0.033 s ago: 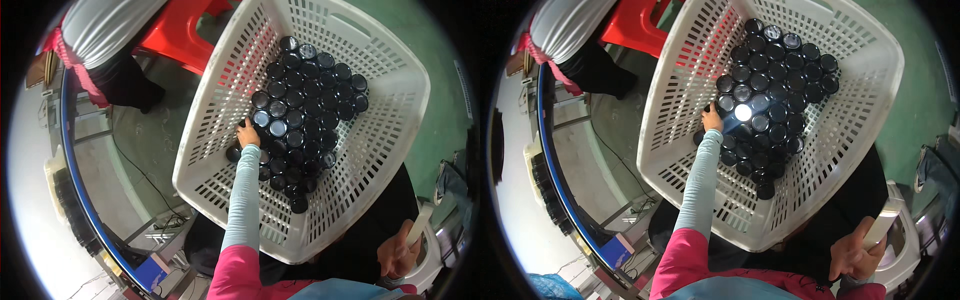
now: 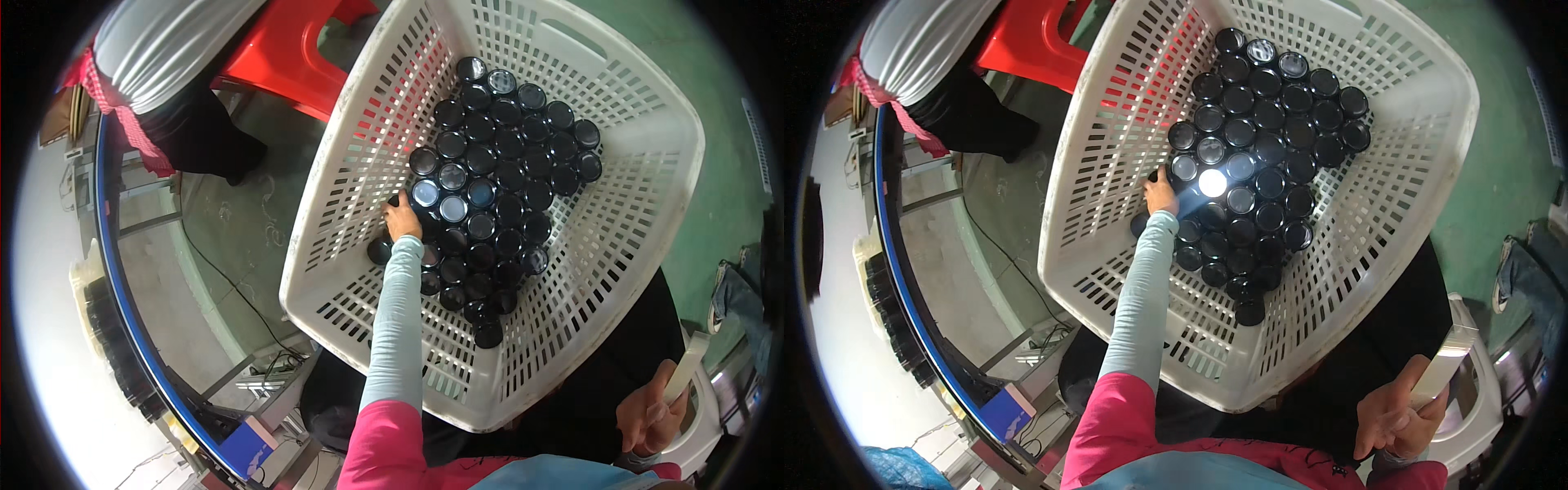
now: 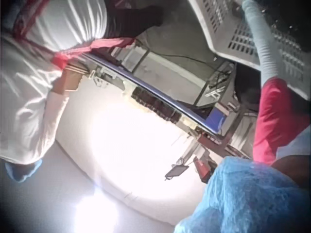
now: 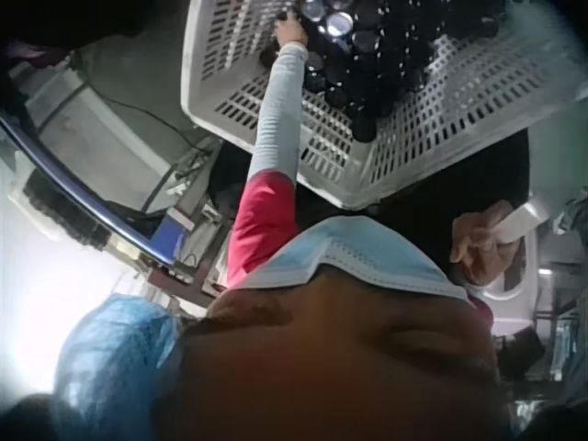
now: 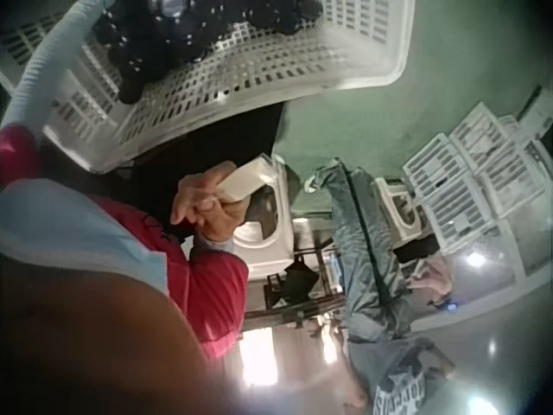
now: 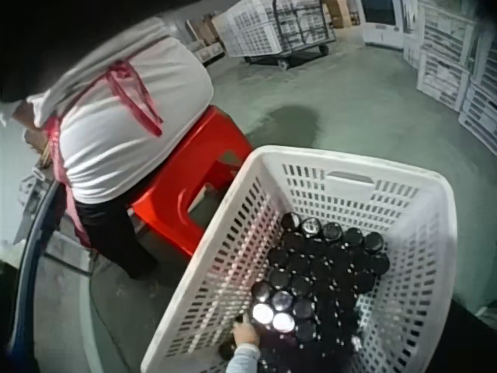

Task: Manually sealing black jars with transparent tape in an industrial setting.

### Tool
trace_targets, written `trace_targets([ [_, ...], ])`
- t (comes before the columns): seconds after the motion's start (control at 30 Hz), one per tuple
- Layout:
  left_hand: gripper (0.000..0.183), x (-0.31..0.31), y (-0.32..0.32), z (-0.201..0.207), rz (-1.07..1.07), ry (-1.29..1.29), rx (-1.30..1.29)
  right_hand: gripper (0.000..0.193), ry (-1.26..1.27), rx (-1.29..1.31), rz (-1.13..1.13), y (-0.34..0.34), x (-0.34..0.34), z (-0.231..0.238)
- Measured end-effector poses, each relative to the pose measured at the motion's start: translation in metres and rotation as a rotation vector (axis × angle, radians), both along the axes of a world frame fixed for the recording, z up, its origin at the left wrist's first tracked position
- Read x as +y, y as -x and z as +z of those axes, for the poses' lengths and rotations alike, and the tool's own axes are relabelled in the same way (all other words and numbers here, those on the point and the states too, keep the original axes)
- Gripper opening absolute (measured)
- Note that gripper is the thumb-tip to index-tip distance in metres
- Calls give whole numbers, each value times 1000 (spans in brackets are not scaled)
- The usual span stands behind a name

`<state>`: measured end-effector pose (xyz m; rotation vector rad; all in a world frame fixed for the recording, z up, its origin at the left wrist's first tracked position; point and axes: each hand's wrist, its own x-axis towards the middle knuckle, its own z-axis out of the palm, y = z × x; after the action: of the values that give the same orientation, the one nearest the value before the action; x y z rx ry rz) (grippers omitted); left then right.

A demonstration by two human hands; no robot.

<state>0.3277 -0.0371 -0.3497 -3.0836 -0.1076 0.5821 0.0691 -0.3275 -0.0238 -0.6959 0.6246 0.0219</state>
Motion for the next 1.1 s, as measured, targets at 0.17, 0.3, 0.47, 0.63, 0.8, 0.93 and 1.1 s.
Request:
trace_targets([
  [0.17,59,5,-3,6,-87,88,48,29,63,50,7,-7,13,1],
  [0.3,73,13,1,41,-127,80,6,29,77,13,62,-12,19,-2],
  [0.47,70,1,19,143,-159,249,-117,19,177,-84,181,-13,27,1],
  [0.63,66,-3,87,250,-254,755,-218,18,196,-187,290,-18,42,0],
  [0.8,62,-11,194,339,-182,1312,-81,17,-17,-280,263,-13,62,-7],
  [0.93,63,-2,248,373,-280,1329,-264,18,-216,-262,349,4,102,13],
  [1.1,71,-5,281,377,-77,1614,-387,17,-309,-366,281,25,129,27],
])
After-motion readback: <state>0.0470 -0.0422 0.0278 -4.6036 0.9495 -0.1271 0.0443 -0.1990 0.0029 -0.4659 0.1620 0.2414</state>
